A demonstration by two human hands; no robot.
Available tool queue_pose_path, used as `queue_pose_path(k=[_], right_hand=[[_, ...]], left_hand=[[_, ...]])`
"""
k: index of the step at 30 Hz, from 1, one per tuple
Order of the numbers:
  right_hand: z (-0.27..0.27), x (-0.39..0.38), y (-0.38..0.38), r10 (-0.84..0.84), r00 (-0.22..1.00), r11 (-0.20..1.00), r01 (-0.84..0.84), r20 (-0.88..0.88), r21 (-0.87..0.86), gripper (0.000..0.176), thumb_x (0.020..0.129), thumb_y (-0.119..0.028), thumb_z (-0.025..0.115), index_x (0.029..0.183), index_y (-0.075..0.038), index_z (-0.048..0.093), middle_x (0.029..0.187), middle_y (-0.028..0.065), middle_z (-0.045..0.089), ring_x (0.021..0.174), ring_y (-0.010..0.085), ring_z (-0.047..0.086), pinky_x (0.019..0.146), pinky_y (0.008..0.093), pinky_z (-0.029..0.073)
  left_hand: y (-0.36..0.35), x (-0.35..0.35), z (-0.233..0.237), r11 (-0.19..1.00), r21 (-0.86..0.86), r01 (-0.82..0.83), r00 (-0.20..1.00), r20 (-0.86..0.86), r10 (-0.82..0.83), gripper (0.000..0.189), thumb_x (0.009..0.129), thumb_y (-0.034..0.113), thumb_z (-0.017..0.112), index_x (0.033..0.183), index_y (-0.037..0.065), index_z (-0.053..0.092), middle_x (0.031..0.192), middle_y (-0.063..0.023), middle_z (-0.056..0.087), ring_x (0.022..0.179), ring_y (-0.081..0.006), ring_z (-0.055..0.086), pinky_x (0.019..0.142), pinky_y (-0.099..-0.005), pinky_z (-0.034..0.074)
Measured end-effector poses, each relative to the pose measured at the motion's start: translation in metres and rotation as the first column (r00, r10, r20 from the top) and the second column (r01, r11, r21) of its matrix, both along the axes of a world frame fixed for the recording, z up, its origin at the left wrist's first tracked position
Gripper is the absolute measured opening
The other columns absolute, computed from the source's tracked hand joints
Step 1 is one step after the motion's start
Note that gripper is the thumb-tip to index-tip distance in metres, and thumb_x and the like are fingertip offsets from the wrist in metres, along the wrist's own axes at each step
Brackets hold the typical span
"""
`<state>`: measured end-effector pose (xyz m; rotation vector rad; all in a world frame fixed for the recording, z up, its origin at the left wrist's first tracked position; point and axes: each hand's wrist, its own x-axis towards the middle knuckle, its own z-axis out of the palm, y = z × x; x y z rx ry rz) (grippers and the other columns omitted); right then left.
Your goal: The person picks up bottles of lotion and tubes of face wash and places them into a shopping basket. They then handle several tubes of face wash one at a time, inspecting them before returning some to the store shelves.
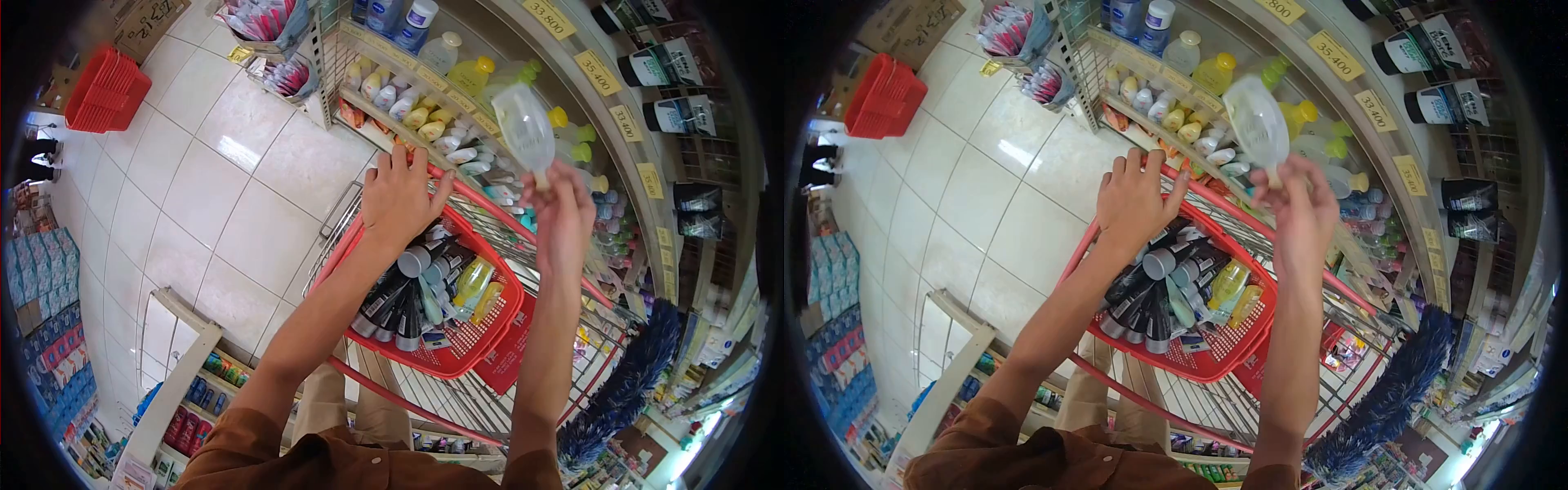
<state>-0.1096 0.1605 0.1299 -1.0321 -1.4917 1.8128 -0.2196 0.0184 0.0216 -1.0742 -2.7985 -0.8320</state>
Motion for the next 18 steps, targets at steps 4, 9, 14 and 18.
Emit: queue_pose_path(k=[4,9,14,18], right_hand=[[-0.019,-0.065,0.022,-0.098,0.995,0.952,0.091,0.009,0.293,0.023,0.092,-0.011,0.066,0.106,0.007,0.06,0.083,0.0152,0.069,0.067,0.0151,0.063,0.061,0.0283,0.052],[-0.053,-0.115,0.047,-0.137,0.99,0.808,0.125,-0.022,0.576,0.024,0.091,-0.015,0.069,0.102,0.006,0.064,0.079,0.0109,0.07,0.066,0.0119,0.063,0.062,0.0256,0.05],[-0.06,-0.147,0.059,-0.223,0.963,0.624,0.021,0.153,0.781,0.028,0.086,-0.022,0.072,0.094,0.004,0.067,0.073,0.0072,0.068,0.064,0.0138,0.063,0.065,0.0283,0.05],[-0.058,-0.174,0.071,-0.197,0.948,0.568,-0.098,0.251,0.817,0.029,0.084,-0.025,0.072,0.095,0.002,0.068,0.074,0.009,0.069,0.068,0.021,0.066,0.074,0.0357,0.052]], left_hand=[[0.0,0.001,0.001,1.0,-0.008,-0.006,1.0,0.021,0.006,0.039,0.086,0.044,0.066,0.1,0.008,0.063,0.094,-0.0119,0.06,0.084,-0.0294,0.06,0.069,-0.0442,0.05],[0.0,-0.001,-0.001,1.0,0.014,-0.01,1.0,0.009,0.01,0.042,0.087,0.047,0.064,0.1,0.007,0.062,0.094,-0.0117,0.058,0.083,-0.0288,0.059,0.068,-0.043,0.048],[0.0,-0.001,-0.001,1.0,0.014,-0.006,1.0,0.027,0.005,0.043,0.086,0.047,0.065,0.101,0.007,0.062,0.094,-0.0115,0.056,0.082,-0.0278,0.058,0.067,-0.0417,0.048],[0.0,-0.003,-0.005,0.998,0.06,-0.012,1.0,0.0,0.012,0.044,0.084,0.046,0.066,0.103,0.007,0.062,0.094,-0.0107,0.055,0.082,-0.0265,0.058,0.066,-0.0397,0.048]])
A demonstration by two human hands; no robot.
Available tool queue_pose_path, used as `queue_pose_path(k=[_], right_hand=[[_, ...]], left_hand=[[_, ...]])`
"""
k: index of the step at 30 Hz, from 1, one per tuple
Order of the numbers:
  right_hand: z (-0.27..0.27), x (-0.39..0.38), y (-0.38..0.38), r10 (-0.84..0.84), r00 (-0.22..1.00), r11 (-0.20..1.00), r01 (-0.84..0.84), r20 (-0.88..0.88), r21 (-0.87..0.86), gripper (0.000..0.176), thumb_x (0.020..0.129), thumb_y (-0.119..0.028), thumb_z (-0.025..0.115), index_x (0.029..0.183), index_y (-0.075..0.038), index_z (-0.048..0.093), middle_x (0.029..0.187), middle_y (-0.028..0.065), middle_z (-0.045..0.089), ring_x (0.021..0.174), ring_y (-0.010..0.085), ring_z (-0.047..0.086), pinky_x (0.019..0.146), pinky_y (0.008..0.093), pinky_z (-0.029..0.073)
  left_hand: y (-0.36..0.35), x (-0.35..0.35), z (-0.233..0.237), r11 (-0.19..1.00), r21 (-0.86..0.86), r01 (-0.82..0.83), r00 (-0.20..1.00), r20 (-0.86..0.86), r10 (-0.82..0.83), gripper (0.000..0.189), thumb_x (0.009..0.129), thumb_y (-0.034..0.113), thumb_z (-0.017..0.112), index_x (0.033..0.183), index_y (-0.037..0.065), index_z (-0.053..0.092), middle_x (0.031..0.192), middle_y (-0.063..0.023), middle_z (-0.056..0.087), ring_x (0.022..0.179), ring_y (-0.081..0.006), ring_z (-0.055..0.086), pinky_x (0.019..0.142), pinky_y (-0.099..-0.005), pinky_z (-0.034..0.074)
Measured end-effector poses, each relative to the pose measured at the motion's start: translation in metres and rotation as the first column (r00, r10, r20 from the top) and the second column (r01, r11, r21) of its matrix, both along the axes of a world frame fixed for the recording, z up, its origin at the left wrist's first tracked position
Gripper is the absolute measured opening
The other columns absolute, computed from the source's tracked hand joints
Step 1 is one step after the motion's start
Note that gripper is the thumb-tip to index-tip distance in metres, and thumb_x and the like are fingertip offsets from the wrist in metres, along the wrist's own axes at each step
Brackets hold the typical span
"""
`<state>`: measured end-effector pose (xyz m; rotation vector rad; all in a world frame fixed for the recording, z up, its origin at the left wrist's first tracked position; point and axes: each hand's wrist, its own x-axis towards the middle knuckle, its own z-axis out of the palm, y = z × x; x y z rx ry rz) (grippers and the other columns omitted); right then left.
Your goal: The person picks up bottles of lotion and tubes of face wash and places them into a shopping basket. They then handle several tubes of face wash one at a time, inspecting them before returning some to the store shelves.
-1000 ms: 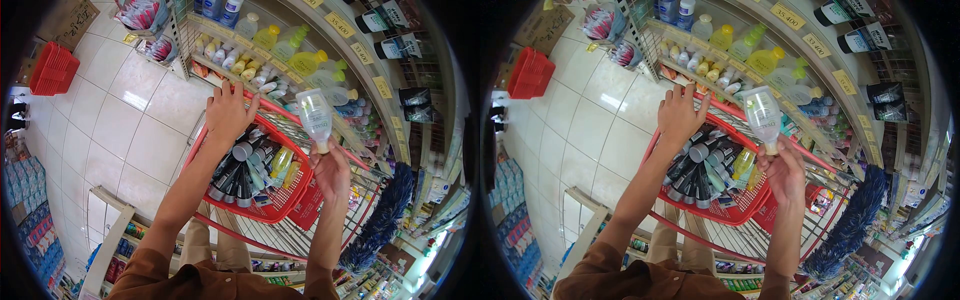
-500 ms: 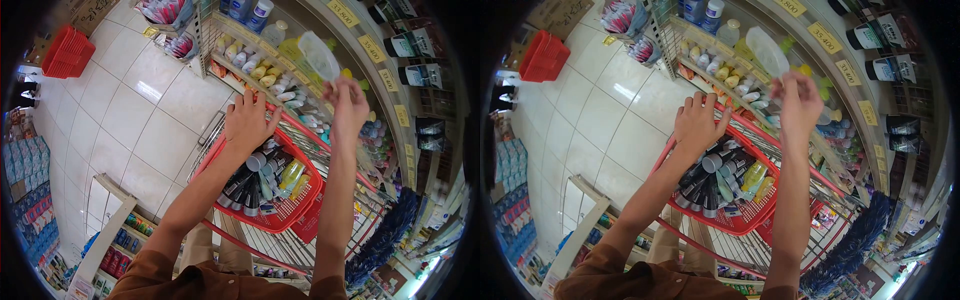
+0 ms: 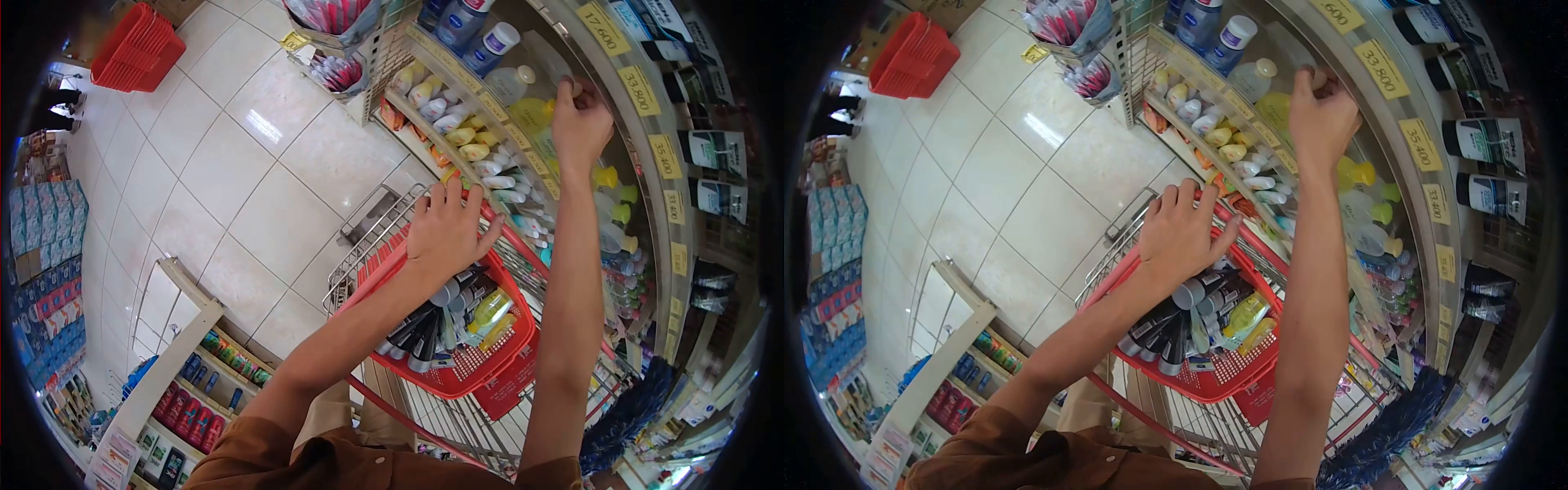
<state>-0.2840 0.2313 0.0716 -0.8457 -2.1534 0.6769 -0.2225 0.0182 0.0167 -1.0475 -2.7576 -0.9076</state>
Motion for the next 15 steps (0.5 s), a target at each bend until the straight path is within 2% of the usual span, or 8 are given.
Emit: queue_pose_path(k=[2,5,8,11,14,15], right_hand=[[-0.006,-0.011,0.015,0.005,0.996,0.996,-0.013,0.085,0.085,0.031,0.083,-0.027,0.072,0.097,0.0,0.069,0.077,0.0097,0.07,0.073,0.0251,0.068,0.079,0.0385,0.052],[-0.004,-0.026,0.031,-0.051,0.946,0.992,0.012,0.319,0.122,0.039,0.08,-0.037,0.072,0.102,-0.004,0.069,0.089,0.0122,0.072,0.087,0.0328,0.068,0.086,0.0441,0.05],[-0.008,-0.039,0.048,-0.073,0.917,0.995,0.039,0.393,0.094,0.048,0.079,-0.044,0.07,0.108,-0.007,0.069,0.102,0.0158,0.071,0.098,0.0365,0.066,0.088,0.0467,0.049],[-0.011,-0.047,0.056,-0.085,0.911,0.986,0.018,0.403,0.167,0.053,0.079,-0.049,0.069,0.114,-0.01,0.07,0.111,0.0171,0.07,0.105,0.0374,0.065,0.092,0.0483,0.048],[-0.019,-0.051,0.063,-0.105,0.918,0.971,0.012,0.382,0.239,0.053,0.081,-0.052,0.068,0.116,-0.012,0.07,0.115,0.0161,0.07,0.106,0.0373,0.065,0.094,0.0469,0.048],[-0.018,-0.051,0.061,-0.085,0.901,0.982,0.003,0.424,0.191,0.055,0.081,-0.053,0.068,0.118,-0.012,0.07,0.116,0.0157,0.07,0.107,0.0368,0.065,0.094,0.0463,0.048]], left_hand=[[0.0,-0.001,0.0,1.0,-0.011,0.001,1.0,0.022,0.0,0.045,0.083,0.046,0.067,0.104,0.007,0.062,0.094,-0.0102,0.055,0.082,-0.0261,0.057,0.066,-0.0389,0.049],[0.0,-0.001,0.001,1.0,-0.017,-0.002,1.0,0.03,0.003,0.046,0.083,0.046,0.067,0.106,0.007,0.062,0.095,-0.0097,0.055,0.083,-0.0259,0.057,0.067,-0.0383,0.049],[0.0,-0.002,0.003,1.0,-0.026,-0.004,0.999,0.036,0.005,0.046,0.083,0.047,0.067,0.107,0.007,0.063,0.095,-0.0094,0.055,0.083,-0.0256,0.057,0.067,-0.038,0.05],[0.001,-0.001,0.004,1.0,-0.025,-0.004,0.999,0.052,0.005,0.047,0.083,0.047,0.067,0.108,0.007,0.063,0.096,-0.0091,0.056,0.083,-0.0251,0.057,0.068,-0.0375,0.05],[0.001,-0.002,0.003,1.0,-0.023,-0.004,0.999,0.049,0.005,0.047,0.083,0.047,0.067,0.108,0.008,0.063,0.096,-0.009,0.056,0.083,-0.0246,0.057,0.068,-0.037,0.05],[0.001,-0.002,0.003,1.0,-0.023,-0.005,0.999,0.048,0.006,0.047,0.083,0.047,0.067,0.108,0.008,0.063,0.096,-0.009,0.056,0.083,-0.0244,0.057,0.068,-0.0369,0.05]])
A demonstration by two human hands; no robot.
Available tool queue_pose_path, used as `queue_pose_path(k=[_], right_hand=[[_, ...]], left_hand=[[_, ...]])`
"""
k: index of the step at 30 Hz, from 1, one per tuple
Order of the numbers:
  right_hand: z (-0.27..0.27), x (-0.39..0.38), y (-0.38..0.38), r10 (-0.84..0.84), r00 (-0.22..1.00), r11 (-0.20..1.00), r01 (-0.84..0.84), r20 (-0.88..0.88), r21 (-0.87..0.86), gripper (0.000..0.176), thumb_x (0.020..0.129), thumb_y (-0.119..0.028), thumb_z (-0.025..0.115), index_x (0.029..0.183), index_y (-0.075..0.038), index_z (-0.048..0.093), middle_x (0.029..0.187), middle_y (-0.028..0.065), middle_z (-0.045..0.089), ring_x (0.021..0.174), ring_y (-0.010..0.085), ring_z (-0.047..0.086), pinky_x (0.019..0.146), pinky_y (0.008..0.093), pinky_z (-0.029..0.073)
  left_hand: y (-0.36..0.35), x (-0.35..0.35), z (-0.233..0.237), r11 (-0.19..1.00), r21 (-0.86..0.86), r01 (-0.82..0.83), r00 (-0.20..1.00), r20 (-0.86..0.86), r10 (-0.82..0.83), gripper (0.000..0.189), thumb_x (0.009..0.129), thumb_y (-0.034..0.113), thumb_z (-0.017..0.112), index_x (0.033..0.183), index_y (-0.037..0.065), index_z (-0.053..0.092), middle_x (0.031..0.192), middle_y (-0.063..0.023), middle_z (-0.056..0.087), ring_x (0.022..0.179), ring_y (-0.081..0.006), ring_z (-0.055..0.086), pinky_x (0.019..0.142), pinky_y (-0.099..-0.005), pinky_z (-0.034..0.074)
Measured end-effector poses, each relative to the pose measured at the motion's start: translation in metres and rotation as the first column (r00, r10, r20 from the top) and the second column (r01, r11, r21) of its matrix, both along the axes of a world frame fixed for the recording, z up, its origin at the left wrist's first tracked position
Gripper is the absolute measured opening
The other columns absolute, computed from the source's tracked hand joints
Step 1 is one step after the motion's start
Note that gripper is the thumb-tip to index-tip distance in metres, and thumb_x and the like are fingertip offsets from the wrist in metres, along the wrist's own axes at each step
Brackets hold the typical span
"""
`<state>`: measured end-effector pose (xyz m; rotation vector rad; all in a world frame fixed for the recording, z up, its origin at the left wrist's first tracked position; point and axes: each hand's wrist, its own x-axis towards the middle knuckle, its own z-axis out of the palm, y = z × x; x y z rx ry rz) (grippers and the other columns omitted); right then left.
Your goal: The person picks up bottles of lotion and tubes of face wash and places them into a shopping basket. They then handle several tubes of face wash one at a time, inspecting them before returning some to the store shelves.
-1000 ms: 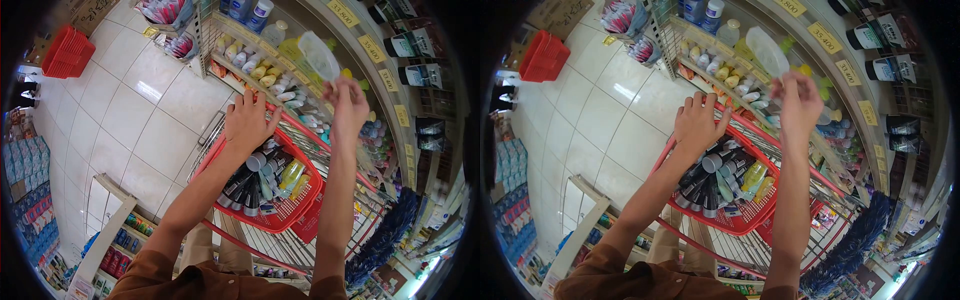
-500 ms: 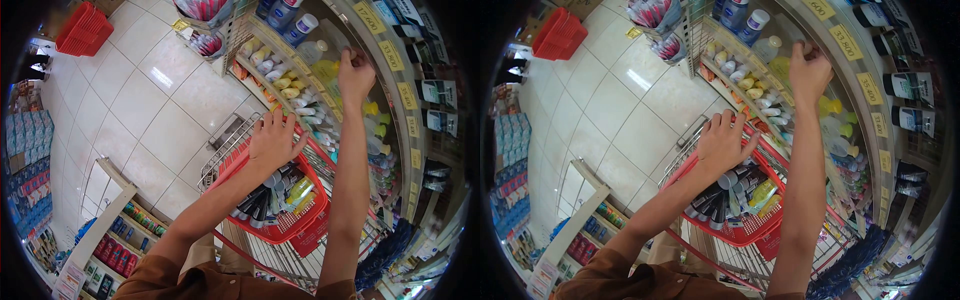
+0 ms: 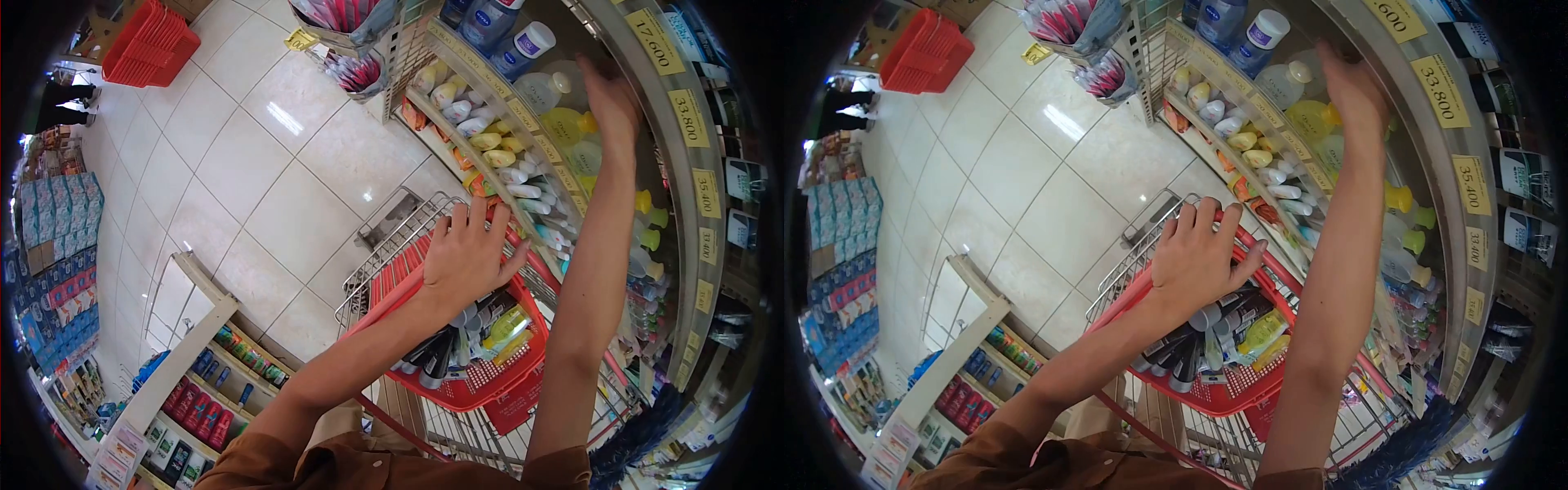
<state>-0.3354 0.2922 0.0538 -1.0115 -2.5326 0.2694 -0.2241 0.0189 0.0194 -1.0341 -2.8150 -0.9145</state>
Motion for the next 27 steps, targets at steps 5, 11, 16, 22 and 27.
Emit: queue_pose_path(k=[5,11,16,22,27], right_hand=[[0.014,0.0,-0.021,0.007,0.99,0.983,0.018,0.138,-0.18,0.065,0.08,-0.059,0.067,0.12,-0.008,0.069,0.118,0.0152,0.07,0.112,0.0326,0.065,0.097,0.0409,0.048],[0.01,-0.002,-0.012,0.071,0.976,0.973,-0.023,0.205,-0.231,0.067,0.083,-0.059,0.062,0.127,-0.008,0.065,0.125,0.0161,0.067,0.118,0.032,0.063,0.101,0.0418,0.046],[0.007,-0.004,-0.008,0.013,0.978,0.975,0.033,0.208,-0.219,0.07,0.081,-0.065,0.062,0.125,-0.01,0.067,0.123,0.0146,0.068,0.116,0.0312,0.063,0.101,0.0404,0.045],[0.001,-0.003,0.009,0.064,0.957,0.984,-0.013,0.283,-0.179,0.068,0.082,-0.064,0.061,0.124,-0.011,0.068,0.12,0.0137,0.069,0.11,0.0308,0.065,0.097,0.0405,0.047],[-0.004,-0.005,0.011,0.001,0.967,0.984,0.044,0.256,-0.171,0.065,0.083,-0.061,0.062,0.124,-0.011,0.068,0.117,0.0139,0.07,0.108,0.0305,0.067,0.096,0.0407,0.048]], left_hand=[[0.0,0.0,0.001,1.0,-0.023,0.005,1.0,0.003,-0.005,0.046,0.083,0.048,0.067,0.106,0.008,0.063,0.096,-0.0086,0.056,0.083,-0.0244,0.056,0.068,-0.0373,0.05],[0.001,-0.001,0.002,0.999,-0.042,0.021,0.999,0.033,-0.02,0.045,0.082,0.048,0.068,0.103,0.009,0.062,0.097,-0.0086,0.056,0.083,-0.0246,0.056,0.069,-0.0383,0.049],[0.0,-0.001,0.003,0.999,-0.042,0.021,0.999,0.041,-0.019,0.045,0.082,0.048,0.068,0.104,0.01,0.062,0.096,-0.0086,0.056,0.083,-0.0248,0.056,0.069,-0.0391,0.049],[0.0,-0.001,0.004,0.998,-0.056,0.026,0.998,0.067,-0.022,0.045,0.082,0.048,0.068,0.105,0.009,0.062,0.096,-0.0088,0.055,0.084,-0.0254,0.056,0.07,-0.0391,0.05],[0.0,-0.001,0.004,0.998,-0.05,0.028,0.998,0.066,-0.025,0.046,0.082,0.048,0.069,0.105,0.008,0.062,0.096,-0.0096,0.055,0.083,-0.0261,0.057,0.07,-0.0394,0.05]])
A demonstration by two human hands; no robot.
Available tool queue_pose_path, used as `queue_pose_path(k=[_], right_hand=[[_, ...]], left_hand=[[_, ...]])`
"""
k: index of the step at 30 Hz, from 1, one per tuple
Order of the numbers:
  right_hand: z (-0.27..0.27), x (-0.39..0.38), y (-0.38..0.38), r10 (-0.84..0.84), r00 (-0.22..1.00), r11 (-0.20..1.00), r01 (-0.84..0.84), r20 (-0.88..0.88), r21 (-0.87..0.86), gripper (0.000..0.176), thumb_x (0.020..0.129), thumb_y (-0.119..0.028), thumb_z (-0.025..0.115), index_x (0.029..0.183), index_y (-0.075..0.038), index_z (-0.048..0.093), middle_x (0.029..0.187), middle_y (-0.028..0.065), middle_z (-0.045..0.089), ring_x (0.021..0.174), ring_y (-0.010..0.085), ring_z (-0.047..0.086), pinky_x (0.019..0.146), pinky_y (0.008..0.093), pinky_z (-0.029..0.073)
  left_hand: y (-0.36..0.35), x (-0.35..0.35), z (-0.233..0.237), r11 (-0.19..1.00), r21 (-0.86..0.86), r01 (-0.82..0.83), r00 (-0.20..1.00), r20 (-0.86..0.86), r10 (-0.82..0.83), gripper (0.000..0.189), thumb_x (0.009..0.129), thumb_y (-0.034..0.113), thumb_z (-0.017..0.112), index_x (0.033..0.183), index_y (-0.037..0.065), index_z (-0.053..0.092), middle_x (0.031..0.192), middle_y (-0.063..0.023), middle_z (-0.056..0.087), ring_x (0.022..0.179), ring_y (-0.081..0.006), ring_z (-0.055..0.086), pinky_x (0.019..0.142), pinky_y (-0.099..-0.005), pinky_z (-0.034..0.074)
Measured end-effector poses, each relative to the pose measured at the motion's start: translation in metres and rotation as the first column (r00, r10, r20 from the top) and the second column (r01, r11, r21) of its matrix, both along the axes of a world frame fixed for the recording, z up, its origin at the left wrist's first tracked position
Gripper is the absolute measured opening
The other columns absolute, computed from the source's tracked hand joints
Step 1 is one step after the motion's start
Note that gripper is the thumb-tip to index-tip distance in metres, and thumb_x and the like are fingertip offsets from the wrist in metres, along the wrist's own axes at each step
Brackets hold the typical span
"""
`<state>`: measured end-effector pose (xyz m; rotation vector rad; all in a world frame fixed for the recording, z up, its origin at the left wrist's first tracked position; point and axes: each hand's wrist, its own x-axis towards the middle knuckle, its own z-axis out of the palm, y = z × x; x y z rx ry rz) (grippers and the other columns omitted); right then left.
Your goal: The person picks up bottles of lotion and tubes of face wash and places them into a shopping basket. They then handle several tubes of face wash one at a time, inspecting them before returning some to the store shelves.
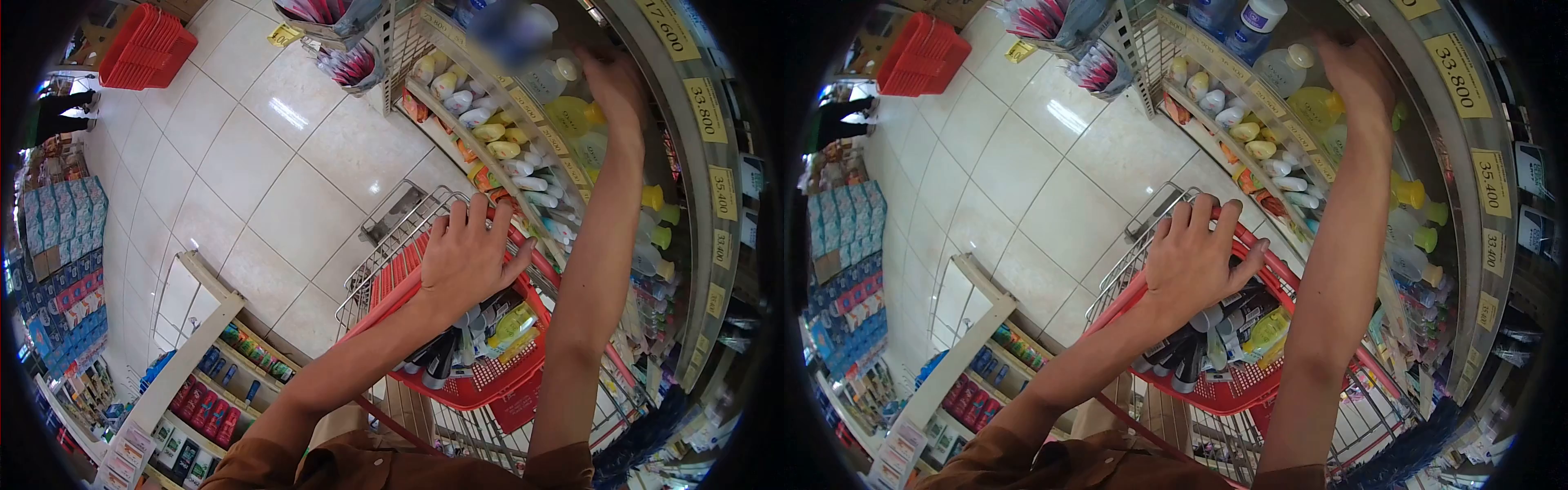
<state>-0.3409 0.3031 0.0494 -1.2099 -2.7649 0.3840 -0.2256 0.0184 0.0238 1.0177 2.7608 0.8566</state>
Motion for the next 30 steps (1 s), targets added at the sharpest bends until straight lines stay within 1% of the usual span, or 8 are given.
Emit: queue_pose_path(k=[11,14,17,20,23,26,29,30], right_hand=[[0.0,0.001,-0.002,0.018,0.999,0.998,-0.016,-0.033,0.068,0.063,0.083,-0.059,0.062,0.124,-0.012,0.068,0.119,0.014,0.07,0.115,0.0328,0.063,0.099,0.0427,0.046],[-0.002,0.0,-0.004,0.014,0.999,0.999,-0.012,-0.042,0.049,0.064,0.083,-0.059,0.062,0.125,-0.011,0.067,0.118,0.0147,0.07,0.114,0.0333,0.064,0.099,0.0427,0.046],[0.006,-0.001,-0.005,0.078,0.996,0.996,-0.077,0.037,-0.036,0.066,0.083,-0.06,0.062,0.125,-0.01,0.067,0.119,0.0162,0.069,0.113,0.0339,0.064,0.098,0.043,0.047],[0.005,-0.001,-0.01,0.031,1.0,1.0,-0.031,0.003,-0.001,0.067,0.082,-0.061,0.062,0.125,-0.01,0.067,0.119,0.018,0.069,0.113,0.0343,0.064,0.098,0.0431,0.047],[0.005,0.001,-0.01,0.055,0.998,0.997,-0.057,-0.039,-0.046,0.069,0.082,-0.064,0.061,0.125,-0.011,0.067,0.118,0.0188,0.069,0.113,0.0347,0.064,0.098,0.0432,0.047],[0.005,0.0,-0.001,0.041,0.998,0.998,-0.038,0.038,-0.059,0.072,0.083,-0.068,0.057,0.127,-0.012,0.067,0.127,0.0198,0.064,0.122,0.0349,0.059,0.104,0.0436,0.043],[0.007,-0.003,-0.004,-0.029,0.999,1.0,0.028,0.032,0.006,0.076,0.087,-0.071,0.049,0.133,-0.013,0.062,0.14,0.02,0.056,0.134,0.0349,0.049,0.112,0.0438,0.035],[0.004,-0.004,0.001,-0.039,0.999,0.999,0.039,-0.011,-0.002,0.076,0.088,-0.07,0.046,0.135,-0.013,0.061,0.143,0.0199,0.053,0.136,0.0351,0.046,0.113,0.0436,0.033]], left_hand=[[0.0,0.0,0.0,1.0,0.005,0.0,1.0,0.015,0.0,0.046,0.082,0.047,0.069,0.105,0.008,0.062,0.097,-0.0104,0.056,0.085,-0.0268,0.058,0.07,-0.0396,0.051],[0.0,0.001,0.0,1.0,0.001,0.0,1.0,0.016,0.0,0.046,0.082,0.047,0.069,0.105,0.008,0.062,0.097,-0.0103,0.057,0.085,-0.0268,0.058,0.07,-0.0396,0.051],[0.0,0.0,0.0,1.0,-0.001,0.0,1.0,0.008,0.0,0.046,0.081,0.047,0.07,0.105,0.008,0.062,0.097,-0.0101,0.057,0.085,-0.0268,0.058,0.07,-0.0395,0.051],[0.0,0.0,0.001,1.0,-0.003,-0.001,1.0,0.007,0.001,0.046,0.081,0.047,0.07,0.105,0.009,0.061,0.098,-0.0099,0.057,0.085,-0.0268,0.058,0.069,-0.0393,0.051],[0.001,0.0,0.001,1.0,-0.007,-0.002,1.0,0.009,0.002,0.046,0.081,0.047,0.07,0.105,0.009,0.062,0.098,-0.0097,0.057,0.085,-0.0266,0.058,0.069,-0.039,0.05],[0.0,0.0,0.001,1.0,-0.011,0.0,1.0,0.009,0.0,0.046,0.081,0.047,0.069,0.105,0.009,0.062,0.098,-0.0097,0.057,0.084,-0.0264,0.058,0.069,-0.0389,0.05],[0.0,0.001,0.0,1.0,-0.012,0.004,1.0,0.008,-0.004,0.046,0.082,0.047,0.069,0.106,0.009,0.062,0.098,-0.0097,0.057,0.085,-0.0263,0.058,0.069,-0.0388,0.05],[0.0,0.001,0.0,1.0,-0.013,0.004,1.0,0.007,-0.004,0.046,0.082,0.047,0.069,0.106,0.008,0.062,0.098,-0.0098,0.057,0.085,-0.0263,0.058,0.069,-0.0389,0.05]])
